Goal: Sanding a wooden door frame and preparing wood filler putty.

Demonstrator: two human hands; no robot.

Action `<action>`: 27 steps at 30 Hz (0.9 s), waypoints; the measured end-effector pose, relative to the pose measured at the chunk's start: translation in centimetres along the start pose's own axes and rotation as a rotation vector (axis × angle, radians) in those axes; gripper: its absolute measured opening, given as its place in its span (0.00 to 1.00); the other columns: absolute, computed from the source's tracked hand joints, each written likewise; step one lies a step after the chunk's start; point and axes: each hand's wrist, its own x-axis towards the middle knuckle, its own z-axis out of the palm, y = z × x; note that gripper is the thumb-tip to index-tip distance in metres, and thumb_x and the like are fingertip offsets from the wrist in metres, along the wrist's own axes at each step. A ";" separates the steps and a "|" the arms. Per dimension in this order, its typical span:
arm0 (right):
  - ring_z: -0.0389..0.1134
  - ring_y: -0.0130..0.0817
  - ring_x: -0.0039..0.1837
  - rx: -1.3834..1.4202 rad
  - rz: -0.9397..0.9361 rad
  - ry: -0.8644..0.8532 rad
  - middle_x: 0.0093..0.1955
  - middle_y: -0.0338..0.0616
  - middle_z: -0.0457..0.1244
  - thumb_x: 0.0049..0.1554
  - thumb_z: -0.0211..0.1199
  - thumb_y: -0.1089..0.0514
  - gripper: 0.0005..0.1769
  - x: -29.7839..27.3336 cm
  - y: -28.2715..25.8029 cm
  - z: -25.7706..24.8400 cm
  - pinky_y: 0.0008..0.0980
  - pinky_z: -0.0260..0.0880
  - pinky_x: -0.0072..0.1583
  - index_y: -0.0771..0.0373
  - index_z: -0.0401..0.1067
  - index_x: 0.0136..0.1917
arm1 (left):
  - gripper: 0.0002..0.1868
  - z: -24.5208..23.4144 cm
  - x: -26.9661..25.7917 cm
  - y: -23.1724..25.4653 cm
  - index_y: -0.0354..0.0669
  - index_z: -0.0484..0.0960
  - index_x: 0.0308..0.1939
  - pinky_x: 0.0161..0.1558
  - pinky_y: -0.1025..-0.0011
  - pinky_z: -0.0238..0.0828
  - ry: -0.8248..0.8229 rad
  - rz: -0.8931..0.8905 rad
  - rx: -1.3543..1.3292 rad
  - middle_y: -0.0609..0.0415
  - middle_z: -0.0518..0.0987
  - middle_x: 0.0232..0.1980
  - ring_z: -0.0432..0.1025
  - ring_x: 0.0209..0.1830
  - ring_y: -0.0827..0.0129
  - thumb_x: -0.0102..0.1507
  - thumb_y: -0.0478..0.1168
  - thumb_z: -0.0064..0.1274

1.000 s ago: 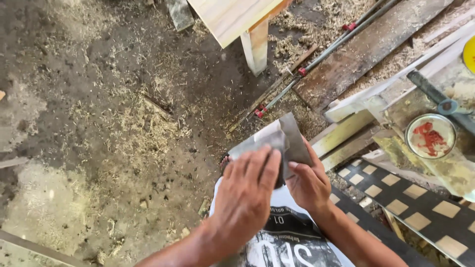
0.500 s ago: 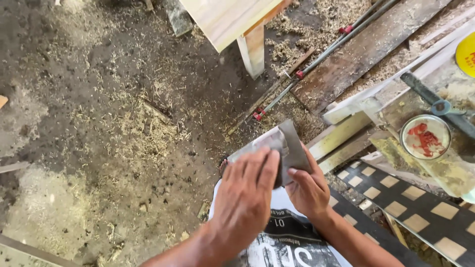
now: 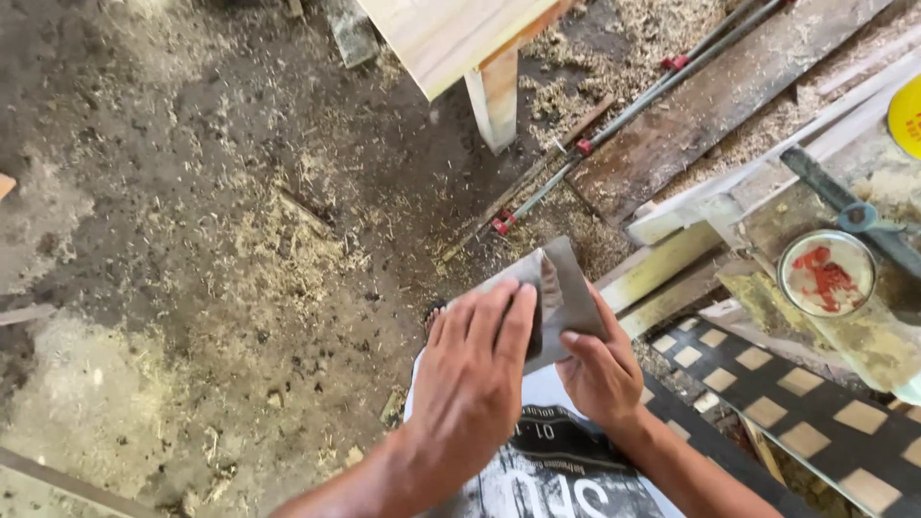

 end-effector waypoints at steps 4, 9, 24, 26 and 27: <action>0.58 0.48 0.76 -0.006 0.025 0.018 0.75 0.62 0.56 0.60 0.44 0.75 0.37 0.2 -0.3 0.6 0.44 0.58 0.76 0.76 0.46 0.82 | 0.28 -0.1 -0.4 0.1 0.32 0.70 0.67 0.63 0.55 0.66 0.005 0.040 -0.008 0.41 0.73 0.64 0.69 0.63 0.49 0.61 0.30 0.51; 0.59 0.50 0.76 0.017 0.029 0.006 0.75 0.62 0.56 0.61 0.43 0.74 0.37 0.8 -0.6 1.0 0.47 0.60 0.73 0.74 0.45 0.83 | 0.30 1.0 -1.0 -0.7 0.29 0.68 0.68 0.59 0.53 0.66 -0.038 0.081 0.040 0.38 0.72 0.64 0.69 0.61 0.48 0.60 0.29 0.49; 0.61 0.50 0.73 -0.046 0.172 0.042 0.72 0.61 0.57 0.56 0.48 0.71 0.40 3.1 -1.3 0.6 0.46 0.62 0.73 0.68 0.47 0.81 | 0.28 -2.9 -0.9 -2.2 0.31 0.73 0.65 0.62 0.53 0.66 -0.134 0.032 -0.227 0.39 0.76 0.62 0.71 0.61 0.48 0.59 0.29 0.52; 0.66 0.47 0.70 0.054 0.201 -0.039 0.68 0.60 0.61 0.63 0.53 0.68 0.31 3.8 -1.9 0.4 0.46 0.66 0.73 0.72 0.54 0.78 | 0.28 -5.7 0.1 -3.4 0.35 0.74 0.65 0.66 0.57 0.67 -0.186 -0.043 -0.353 0.41 0.78 0.62 0.73 0.62 0.51 0.60 0.26 0.50; 0.66 0.47 0.70 0.053 0.198 -0.045 0.68 0.60 0.61 0.63 0.53 0.68 0.31 3.8 -1.8 -0.2 0.46 0.66 0.73 0.72 0.54 0.78 | 0.28 -6.4 0.4 -4.0 0.35 0.74 0.65 0.66 0.57 0.67 -0.182 -0.039 -0.350 0.41 0.78 0.62 0.73 0.62 0.51 0.60 0.26 0.50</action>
